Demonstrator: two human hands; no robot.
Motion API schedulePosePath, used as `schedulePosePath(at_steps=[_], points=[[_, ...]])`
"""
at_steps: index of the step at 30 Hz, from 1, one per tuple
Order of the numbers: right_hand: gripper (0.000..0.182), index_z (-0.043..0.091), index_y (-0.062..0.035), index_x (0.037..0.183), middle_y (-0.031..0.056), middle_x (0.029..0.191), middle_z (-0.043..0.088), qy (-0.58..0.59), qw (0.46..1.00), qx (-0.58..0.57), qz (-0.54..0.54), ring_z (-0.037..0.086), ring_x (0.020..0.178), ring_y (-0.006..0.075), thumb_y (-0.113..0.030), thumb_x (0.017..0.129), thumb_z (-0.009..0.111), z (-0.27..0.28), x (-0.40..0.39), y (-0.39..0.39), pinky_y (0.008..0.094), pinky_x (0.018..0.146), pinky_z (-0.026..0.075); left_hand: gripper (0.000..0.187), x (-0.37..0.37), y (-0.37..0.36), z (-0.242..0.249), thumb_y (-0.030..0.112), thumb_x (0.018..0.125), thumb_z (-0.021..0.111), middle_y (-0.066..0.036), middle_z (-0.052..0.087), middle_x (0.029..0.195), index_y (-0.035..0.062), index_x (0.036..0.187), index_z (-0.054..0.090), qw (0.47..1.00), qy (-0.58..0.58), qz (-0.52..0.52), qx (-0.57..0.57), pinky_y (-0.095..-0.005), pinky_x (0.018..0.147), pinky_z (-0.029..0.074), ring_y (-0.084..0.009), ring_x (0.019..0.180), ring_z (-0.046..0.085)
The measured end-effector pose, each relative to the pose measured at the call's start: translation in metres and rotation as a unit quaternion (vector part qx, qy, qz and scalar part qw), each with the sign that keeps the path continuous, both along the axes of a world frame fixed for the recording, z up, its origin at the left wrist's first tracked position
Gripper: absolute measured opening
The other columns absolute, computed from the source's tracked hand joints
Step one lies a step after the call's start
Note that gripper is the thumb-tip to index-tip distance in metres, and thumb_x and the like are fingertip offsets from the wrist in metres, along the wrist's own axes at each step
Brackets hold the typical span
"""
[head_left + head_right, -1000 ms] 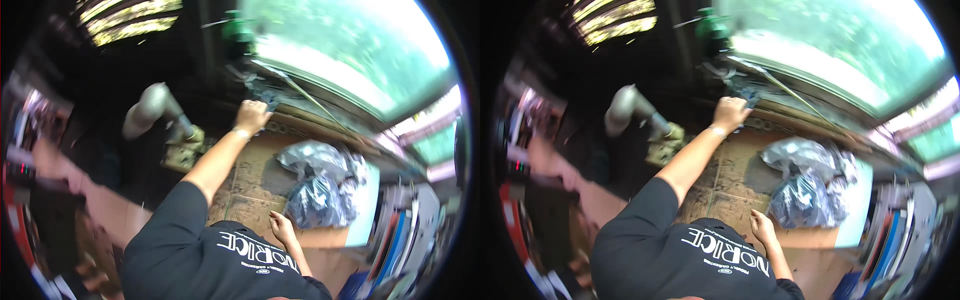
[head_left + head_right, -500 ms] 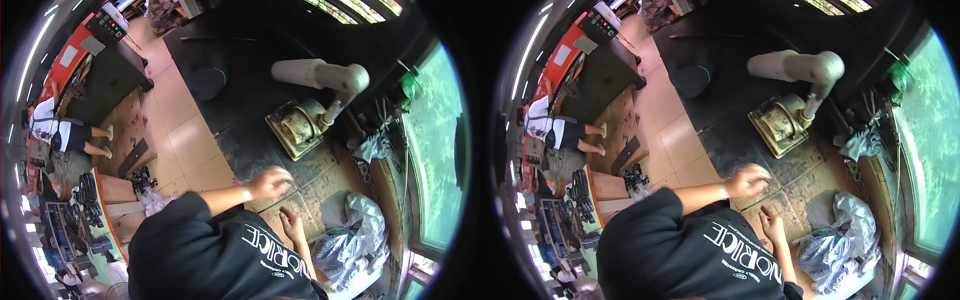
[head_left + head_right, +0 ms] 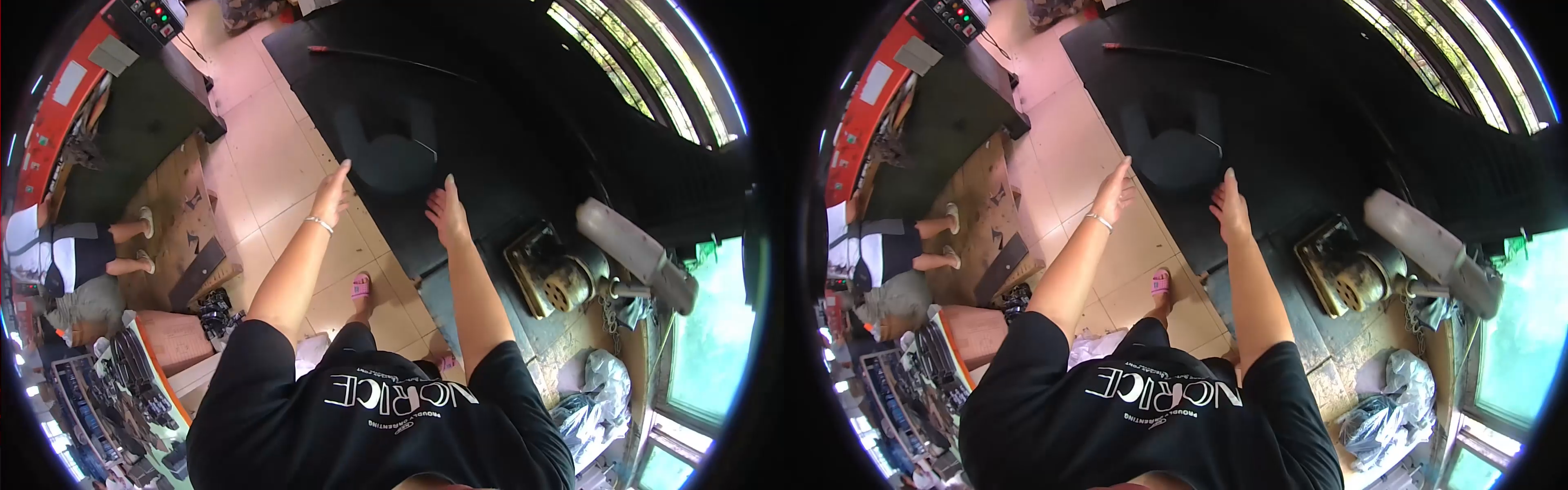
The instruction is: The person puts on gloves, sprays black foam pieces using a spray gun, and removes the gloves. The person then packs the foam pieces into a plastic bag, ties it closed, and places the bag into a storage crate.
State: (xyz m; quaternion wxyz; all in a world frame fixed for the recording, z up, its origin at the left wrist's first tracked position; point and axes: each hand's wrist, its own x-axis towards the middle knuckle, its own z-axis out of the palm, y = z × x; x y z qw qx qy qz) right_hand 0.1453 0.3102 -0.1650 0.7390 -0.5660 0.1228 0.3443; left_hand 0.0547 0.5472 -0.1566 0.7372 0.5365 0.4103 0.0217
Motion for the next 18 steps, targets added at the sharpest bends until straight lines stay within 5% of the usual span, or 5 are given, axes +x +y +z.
schedulePosePath(at_steps=[5, 8, 14, 15, 18], points=[[0.093, 0.041, 0.0033, 0.130, 0.0139, 0.127, 0.049, 0.053, 0.990, -0.115, -0.066, 0.046, 0.114, 0.0258, -0.071, 0.075, 0.052, -0.006, 0.037, 0.051, 0.0399, 0.094, 0.036, 0.092, 0.040, 0.027, 0.010, 0.058, 0.068, 0.069, -0.022, 0.046, 0.126, -0.0072, 0.127, 0.038, 0.996, 0.007, -0.086, -0.037, -0.0574, 0.094, 0.036, -0.0357, 0.115, 0.045], [0.087, 0.051, 0.0004, 0.123, 0.0122, 0.119, 0.054, 0.043, 0.980, -0.180, -0.069, 0.051, 0.107, 0.0249, -0.072, 0.075, 0.049, 0.002, 0.044, 0.066, 0.0375, 0.088, 0.040, 0.082, 0.055, 0.035, -0.013, 0.059, 0.068, 0.067, -0.013, 0.049, 0.123, 0.0027, 0.123, 0.046, 0.996, 0.049, -0.074, -0.016, -0.0465, 0.087, 0.040, -0.0300, 0.102, 0.046], [0.098, 0.045, 0.0102, 0.126, 0.0196, 0.129, 0.049, 0.027, 0.958, -0.283, -0.034, 0.047, 0.117, 0.0285, -0.073, 0.074, 0.047, 0.002, 0.054, 0.079, 0.0382, 0.095, 0.037, 0.059, 0.058, 0.041, -0.031, 0.041, 0.069, 0.074, -0.006, 0.061, 0.102, 0.0053, 0.111, 0.054, 0.997, 0.000, -0.082, -0.015, -0.0366, 0.077, 0.044, -0.0180, 0.086, 0.056], [0.102, 0.040, 0.0034, 0.133, 0.0149, 0.132, 0.045, 0.035, 0.946, -0.322, -0.012, 0.043, 0.120, 0.0287, -0.077, 0.071, 0.047, -0.017, 0.061, 0.075, 0.0406, 0.096, 0.035, 0.058, 0.057, 0.042, -0.031, 0.040, 0.069, 0.074, -0.005, 0.061, 0.101, 0.0055, 0.111, 0.054, 0.996, -0.012, -0.086, -0.011, -0.0349, 0.076, 0.044, -0.0176, 0.085, 0.057], [0.103, 0.039, 0.0060, 0.133, 0.0159, 0.134, 0.044, 0.036, 0.940, -0.331, -0.071, 0.040, 0.123, 0.0282, -0.076, 0.071, 0.049, -0.012, 0.056, 0.084, 0.0404, 0.099, 0.033, 0.058, 0.055, 0.044, -0.024, 0.039, 0.069, 0.075, -0.005, 0.062, 0.100, 0.0047, 0.110, 0.053, 0.996, -0.019, -0.085, -0.008, -0.0313, 0.074, 0.044, -0.0163, 0.083, 0.057]])
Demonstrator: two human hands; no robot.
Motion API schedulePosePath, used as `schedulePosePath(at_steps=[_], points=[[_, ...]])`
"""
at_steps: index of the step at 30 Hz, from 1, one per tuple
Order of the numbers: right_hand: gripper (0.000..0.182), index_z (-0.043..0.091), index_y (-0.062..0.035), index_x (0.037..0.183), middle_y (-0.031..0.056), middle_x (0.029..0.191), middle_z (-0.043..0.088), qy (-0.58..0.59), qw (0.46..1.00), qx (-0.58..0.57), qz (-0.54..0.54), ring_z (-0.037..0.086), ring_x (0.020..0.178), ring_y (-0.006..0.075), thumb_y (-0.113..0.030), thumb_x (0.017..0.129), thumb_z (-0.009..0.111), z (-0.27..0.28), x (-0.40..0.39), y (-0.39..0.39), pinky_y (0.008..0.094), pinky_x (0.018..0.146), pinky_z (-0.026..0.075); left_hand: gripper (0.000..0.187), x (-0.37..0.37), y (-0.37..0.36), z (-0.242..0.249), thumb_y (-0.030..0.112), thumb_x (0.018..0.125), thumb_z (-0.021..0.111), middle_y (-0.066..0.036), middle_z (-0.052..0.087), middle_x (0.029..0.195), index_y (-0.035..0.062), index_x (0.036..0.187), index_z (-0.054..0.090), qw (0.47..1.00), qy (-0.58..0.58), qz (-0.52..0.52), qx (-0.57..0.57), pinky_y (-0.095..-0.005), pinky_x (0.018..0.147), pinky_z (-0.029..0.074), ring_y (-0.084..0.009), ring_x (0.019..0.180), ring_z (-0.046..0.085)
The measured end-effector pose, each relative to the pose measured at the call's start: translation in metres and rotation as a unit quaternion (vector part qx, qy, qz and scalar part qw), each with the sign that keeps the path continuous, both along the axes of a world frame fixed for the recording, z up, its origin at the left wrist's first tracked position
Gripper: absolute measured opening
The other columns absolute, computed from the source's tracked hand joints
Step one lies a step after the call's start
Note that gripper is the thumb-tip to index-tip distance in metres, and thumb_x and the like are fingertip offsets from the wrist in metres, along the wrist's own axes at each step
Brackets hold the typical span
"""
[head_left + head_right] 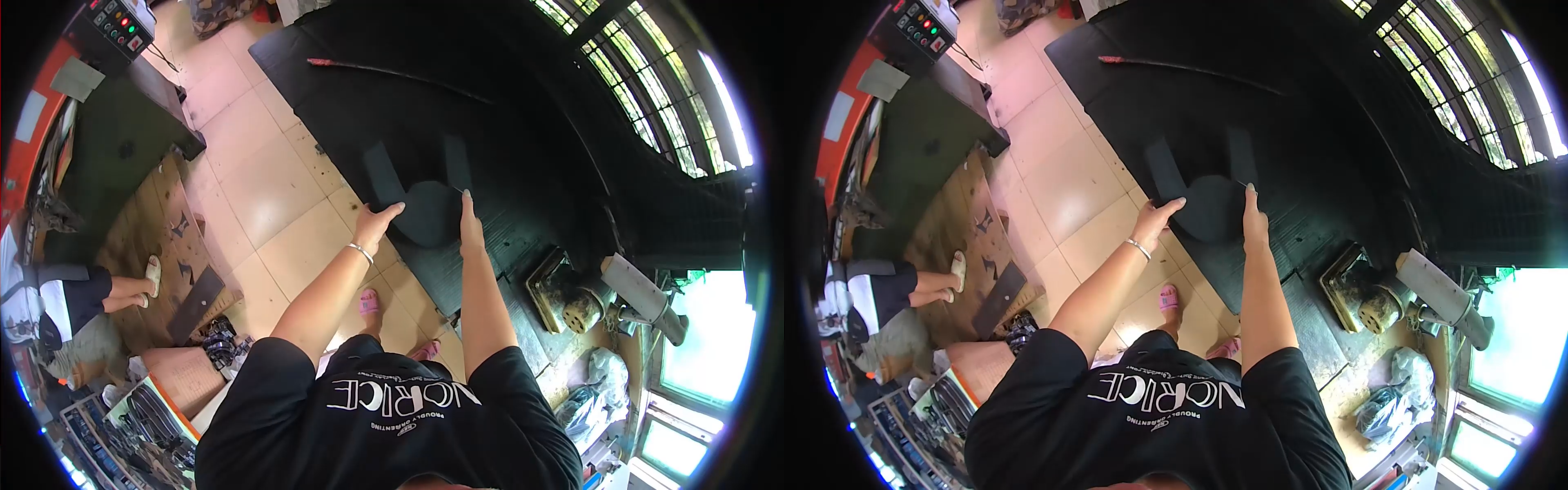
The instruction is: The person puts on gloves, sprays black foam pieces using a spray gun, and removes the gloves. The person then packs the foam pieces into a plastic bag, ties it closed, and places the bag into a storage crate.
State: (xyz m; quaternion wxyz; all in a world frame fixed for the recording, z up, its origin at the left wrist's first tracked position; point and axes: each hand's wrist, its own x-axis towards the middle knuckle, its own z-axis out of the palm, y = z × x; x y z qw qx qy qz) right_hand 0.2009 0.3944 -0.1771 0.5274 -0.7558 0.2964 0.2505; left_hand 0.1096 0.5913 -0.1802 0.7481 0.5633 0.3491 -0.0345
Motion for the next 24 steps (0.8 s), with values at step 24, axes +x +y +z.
schedulePosePath(at_steps=[24], points=[[0.073, 0.035, -0.0007, 0.132, 0.0120, 0.118, 0.052, -0.117, 0.904, 0.411, 0.028, 0.049, 0.112, 0.0227, -0.021, 0.071, 0.070, 0.022, -0.030, 0.004, 0.0329, 0.098, 0.038, 0.046, -0.012, 0.006, 0.002, 0.031, 0.074, 0.074, -0.002, 0.059, 0.097, 0.0079, 0.109, 0.054, 0.992, -0.006, 0.025, -0.120, -0.0272, 0.073, 0.044, -0.0130, 0.083, 0.053]])
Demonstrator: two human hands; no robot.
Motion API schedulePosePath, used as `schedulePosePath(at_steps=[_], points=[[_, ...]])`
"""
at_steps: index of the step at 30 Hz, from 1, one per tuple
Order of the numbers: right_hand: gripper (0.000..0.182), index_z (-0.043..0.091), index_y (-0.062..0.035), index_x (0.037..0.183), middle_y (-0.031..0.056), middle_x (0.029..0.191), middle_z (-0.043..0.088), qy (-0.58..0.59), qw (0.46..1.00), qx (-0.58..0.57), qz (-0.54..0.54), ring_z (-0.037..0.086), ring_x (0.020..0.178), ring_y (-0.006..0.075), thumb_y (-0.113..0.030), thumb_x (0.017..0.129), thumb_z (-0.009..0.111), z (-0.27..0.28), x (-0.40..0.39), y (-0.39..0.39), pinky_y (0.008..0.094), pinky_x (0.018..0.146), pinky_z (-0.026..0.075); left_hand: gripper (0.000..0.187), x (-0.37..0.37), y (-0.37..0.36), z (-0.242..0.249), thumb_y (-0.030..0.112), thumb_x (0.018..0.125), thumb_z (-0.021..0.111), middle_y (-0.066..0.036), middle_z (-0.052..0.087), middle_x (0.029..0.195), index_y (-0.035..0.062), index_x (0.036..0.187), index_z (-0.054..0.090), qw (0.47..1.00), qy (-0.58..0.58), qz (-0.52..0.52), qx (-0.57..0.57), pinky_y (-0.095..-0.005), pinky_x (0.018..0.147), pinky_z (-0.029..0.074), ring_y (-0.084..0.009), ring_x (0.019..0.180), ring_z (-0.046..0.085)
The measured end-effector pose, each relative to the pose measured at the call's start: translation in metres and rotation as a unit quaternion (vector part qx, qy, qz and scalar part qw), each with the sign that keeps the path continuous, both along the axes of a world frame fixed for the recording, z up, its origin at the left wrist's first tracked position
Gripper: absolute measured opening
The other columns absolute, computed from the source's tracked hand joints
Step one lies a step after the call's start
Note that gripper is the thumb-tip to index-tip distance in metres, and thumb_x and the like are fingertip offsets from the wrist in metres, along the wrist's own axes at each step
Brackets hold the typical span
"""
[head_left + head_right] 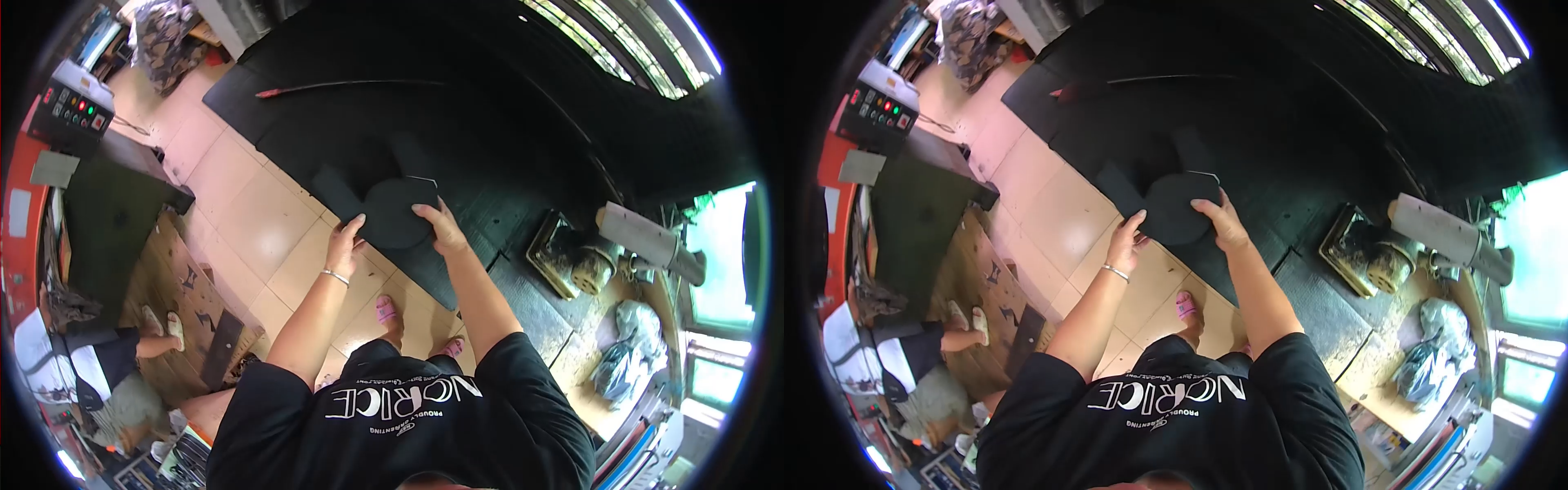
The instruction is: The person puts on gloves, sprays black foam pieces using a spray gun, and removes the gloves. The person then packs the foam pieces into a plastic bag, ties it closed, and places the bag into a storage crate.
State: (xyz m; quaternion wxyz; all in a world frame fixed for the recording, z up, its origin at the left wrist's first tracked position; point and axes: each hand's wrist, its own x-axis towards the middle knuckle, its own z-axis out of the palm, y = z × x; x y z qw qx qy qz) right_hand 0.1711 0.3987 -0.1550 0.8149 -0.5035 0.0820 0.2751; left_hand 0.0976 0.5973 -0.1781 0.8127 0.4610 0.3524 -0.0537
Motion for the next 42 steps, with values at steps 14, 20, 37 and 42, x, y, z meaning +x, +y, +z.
schedulePosePath(at_steps=[14, 20, 37, 42], points=[[0.065, 0.042, -0.0011, 0.127, 0.0125, 0.112, 0.055, 0.068, 0.966, 0.090, -0.233, 0.055, 0.100, 0.0203, -0.016, 0.069, 0.067, 0.108, -0.272, -0.246, 0.0321, 0.088, 0.046, 0.048, -0.173, -0.199, 0.077, 0.046, 0.086, 0.054, -0.003, 0.052, 0.122, 0.0131, 0.122, 0.050, 0.933, -0.021, -0.276, -0.231, -0.0409, 0.100, 0.032, -0.0187, 0.115, 0.045], [0.033, 0.059, 0.0020, 0.103, 0.0118, 0.091, 0.064, -0.003, 0.914, 0.058, -0.402, 0.062, 0.084, 0.0200, -0.017, 0.076, 0.060, 0.140, -0.372, -0.412, 0.0322, 0.078, 0.050, 0.072, -0.209, -0.357, 0.062, 0.048, 0.084, 0.058, -0.009, 0.043, 0.132, 0.0080, 0.138, 0.030, 0.831, 0.007, -0.501, -0.242, -0.0383, 0.098, 0.035, -0.0210, 0.118, 0.044], [0.065, 0.024, -0.0185, 0.144, 0.0221, 0.134, 0.036, -0.344, 0.352, -0.870, -0.031, 0.037, 0.124, 0.0347, -0.023, 0.082, 0.047, -0.047, -0.381, -0.451, 0.0477, 0.103, 0.026, 0.084, -0.288, -0.461, 0.003, 0.041, 0.082, 0.064, -0.013, 0.041, 0.131, 0.0005, 0.141, 0.020, 0.859, 0.057, -0.508, 0.026, -0.0337, 0.089, 0.043, -0.0218, 0.112, 0.049], [0.070, 0.027, -0.0120, 0.142, 0.0213, 0.139, 0.033, -0.289, 0.500, -0.817, 0.002, 0.033, 0.129, 0.0337, -0.022, 0.079, 0.055, -0.005, -0.397, -0.441, 0.0439, 0.106, 0.025, 0.070, -0.287, -0.458, -0.006, 0.037, 0.085, 0.062, -0.009, 0.050, 0.121, 0.0008, 0.136, 0.032, 0.847, 0.078, -0.523, 0.048, -0.0300, 0.085, 0.044, -0.0158, 0.102, 0.054]])
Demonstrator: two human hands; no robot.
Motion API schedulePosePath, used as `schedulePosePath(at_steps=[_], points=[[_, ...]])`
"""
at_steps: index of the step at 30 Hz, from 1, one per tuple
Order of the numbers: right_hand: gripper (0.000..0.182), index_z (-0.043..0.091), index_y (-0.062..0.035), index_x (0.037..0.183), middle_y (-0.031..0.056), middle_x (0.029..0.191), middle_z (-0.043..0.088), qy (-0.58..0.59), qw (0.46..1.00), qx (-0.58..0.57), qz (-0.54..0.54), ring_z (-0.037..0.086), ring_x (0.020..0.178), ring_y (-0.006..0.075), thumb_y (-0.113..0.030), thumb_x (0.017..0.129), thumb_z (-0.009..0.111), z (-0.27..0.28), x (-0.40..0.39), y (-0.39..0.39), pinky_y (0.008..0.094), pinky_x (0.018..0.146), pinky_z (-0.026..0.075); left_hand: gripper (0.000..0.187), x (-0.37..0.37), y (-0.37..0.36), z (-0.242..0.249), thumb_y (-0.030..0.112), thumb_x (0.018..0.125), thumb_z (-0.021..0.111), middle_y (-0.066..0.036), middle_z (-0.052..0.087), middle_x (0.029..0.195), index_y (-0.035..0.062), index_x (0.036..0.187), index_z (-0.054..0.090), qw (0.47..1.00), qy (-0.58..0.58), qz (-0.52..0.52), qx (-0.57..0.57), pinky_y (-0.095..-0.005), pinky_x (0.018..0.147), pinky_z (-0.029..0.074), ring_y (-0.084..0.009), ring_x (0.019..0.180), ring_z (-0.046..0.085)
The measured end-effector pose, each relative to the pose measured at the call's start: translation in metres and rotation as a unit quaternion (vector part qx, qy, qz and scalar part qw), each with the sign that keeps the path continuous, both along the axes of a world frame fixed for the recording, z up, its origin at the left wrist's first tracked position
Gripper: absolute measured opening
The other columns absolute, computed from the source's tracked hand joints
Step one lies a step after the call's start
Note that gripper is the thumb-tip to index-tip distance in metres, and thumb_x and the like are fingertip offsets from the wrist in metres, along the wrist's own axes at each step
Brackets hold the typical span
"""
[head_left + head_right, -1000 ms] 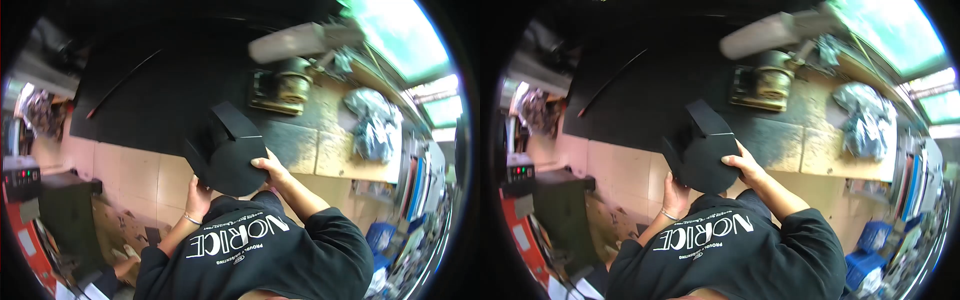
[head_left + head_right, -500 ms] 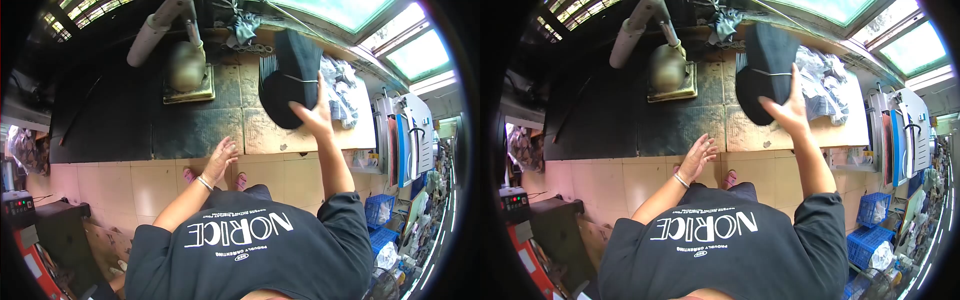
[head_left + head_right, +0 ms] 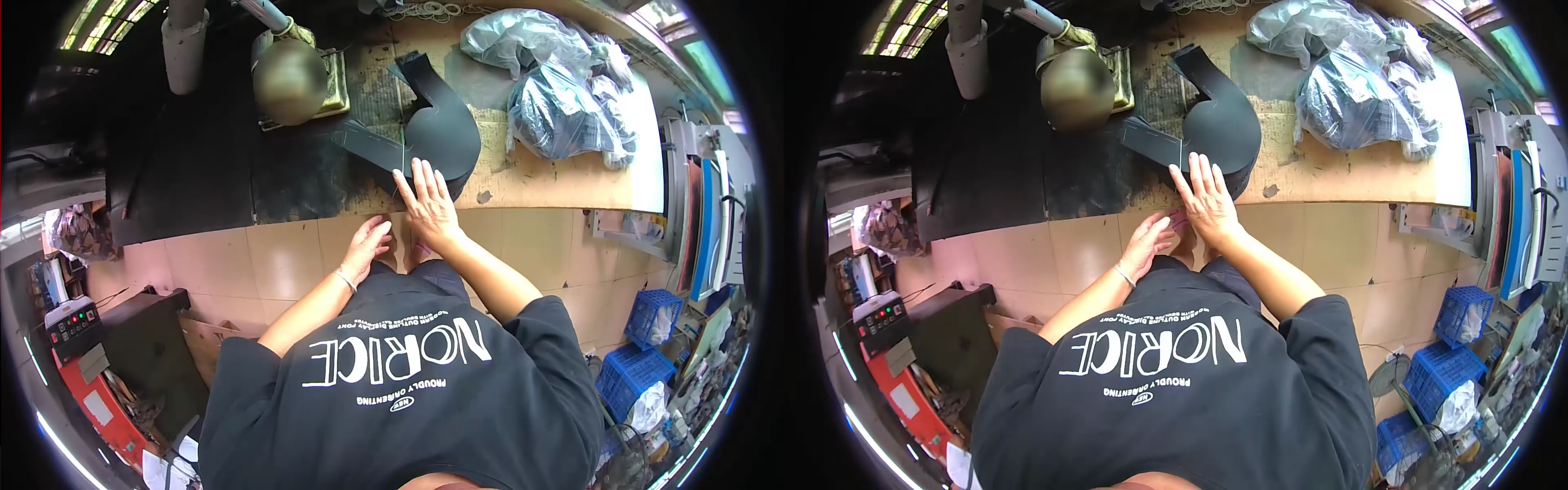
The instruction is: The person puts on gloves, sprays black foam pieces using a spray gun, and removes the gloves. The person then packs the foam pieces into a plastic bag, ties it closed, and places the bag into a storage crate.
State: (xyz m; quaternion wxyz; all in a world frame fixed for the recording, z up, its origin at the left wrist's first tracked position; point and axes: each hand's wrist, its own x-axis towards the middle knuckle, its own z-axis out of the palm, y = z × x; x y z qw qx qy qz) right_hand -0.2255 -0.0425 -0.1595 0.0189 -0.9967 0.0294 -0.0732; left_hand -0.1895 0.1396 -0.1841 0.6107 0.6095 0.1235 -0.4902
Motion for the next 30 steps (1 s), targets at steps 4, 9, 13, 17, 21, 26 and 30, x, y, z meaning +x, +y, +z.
schedulePosePath(at_steps=[4, 9, 13, 17, 21, 26, 30], points=[[0.077, 0.042, -0.0016, 0.130, 0.0155, 0.129, 0.046, -0.065, 0.975, 0.206, -0.045, 0.045, 0.117, 0.0312, -0.025, 0.065, 0.076, 0.032, 0.004, -0.026, 0.0406, 0.099, 0.035, 0.049, 0.013, -0.011, -0.006, 0.024, 0.084, 0.065, -0.006, 0.059, 0.106, 0.0002, 0.123, 0.048, 0.992, -0.124, -0.011, 0.012, -0.0252, 0.077, 0.048, -0.0119, 0.087, 0.058], [0.051, 0.061, -0.0072, 0.110, 0.0109, 0.118, 0.054, 0.015, 0.977, 0.206, -0.062, 0.052, 0.107, 0.0277, -0.021, 0.064, 0.077, 0.045, 0.023, -0.062, 0.0376, 0.089, 0.043, 0.034, 0.043, -0.036, -0.002, 0.012, 0.078, 0.072, -0.005, 0.062, 0.092, 0.0000, 0.108, 0.060, 0.936, -0.349, -0.045, 0.002, -0.0216, 0.066, 0.051, -0.0092, 0.073, 0.059], [0.048, 0.064, -0.0090, 0.107, 0.0083, 0.111, 0.056, 0.049, 0.973, 0.219, -0.052, 0.056, 0.100, 0.0247, -0.025, 0.064, 0.077, 0.053, 0.031, -0.071, 0.0349, 0.083, 0.048, 0.031, 0.058, -0.062, 0.020, 0.013, 0.075, 0.075, -0.005, 0.061, 0.085, 0.0004, 0.100, 0.063, 0.893, -0.441, -0.081, 0.029, -0.0212, 0.063, 0.050, -0.0082, 0.069, 0.060], [0.046, 0.064, -0.0084, 0.107, 0.0077, 0.111, 0.056, 0.080, 0.975, 0.202, -0.042, 0.056, 0.099, 0.0243, -0.026, 0.065, 0.076, 0.060, 0.036, -0.072, 0.0342, 0.083, 0.049, 0.023, 0.059, -0.070, 0.012, 0.012, 0.075, 0.074, -0.005, 0.061, 0.082, -0.0004, 0.092, 0.064, 0.893, -0.444, -0.055, 0.039, -0.0216, 0.060, 0.050, -0.0093, 0.066, 0.060], [0.040, 0.063, -0.0074, 0.106, 0.0091, 0.112, 0.056, 0.074, 0.983, 0.169, 0.009, 0.058, 0.096, 0.0255, -0.026, 0.071, 0.071, 0.055, 0.034, -0.077, 0.0341, 0.080, 0.050, 0.016, 0.056, -0.073, 0.012, 0.009, 0.076, 0.073, -0.005, 0.061, 0.080, -0.0006, 0.086, 0.066, 0.892, -0.450, -0.017, 0.044, -0.0218, 0.058, 0.050, -0.0097, 0.064, 0.061], [0.037, 0.056, 0.0006, 0.108, 0.0146, 0.096, 0.056, 0.058, 0.986, 0.010, 0.158, 0.059, 0.078, 0.0238, -0.016, 0.075, 0.057, 0.052, 0.035, -0.073, 0.0328, 0.063, 0.052, 0.012, 0.044, -0.080, 0.009, 0.007, 0.077, 0.071, -0.004, 0.061, 0.079, -0.0001, 0.085, 0.067, 0.885, -0.457, 0.077, 0.045, -0.0210, 0.057, 0.049, -0.0091, 0.064, 0.061], [0.043, 0.054, -0.0003, 0.113, 0.0118, 0.096, 0.054, 0.061, 0.985, -0.057, 0.154, 0.056, 0.087, 0.0217, -0.018, 0.074, 0.056, 0.038, 0.030, -0.065, 0.0287, 0.066, 0.048, 0.007, 0.035, -0.088, 0.013, 0.005, 0.079, 0.065, -0.006, 0.061, 0.081, -0.0008, 0.082, 0.061, 0.839, -0.527, 0.088, 0.102, -0.0258, 0.054, 0.048, -0.0111, 0.061, 0.060]])
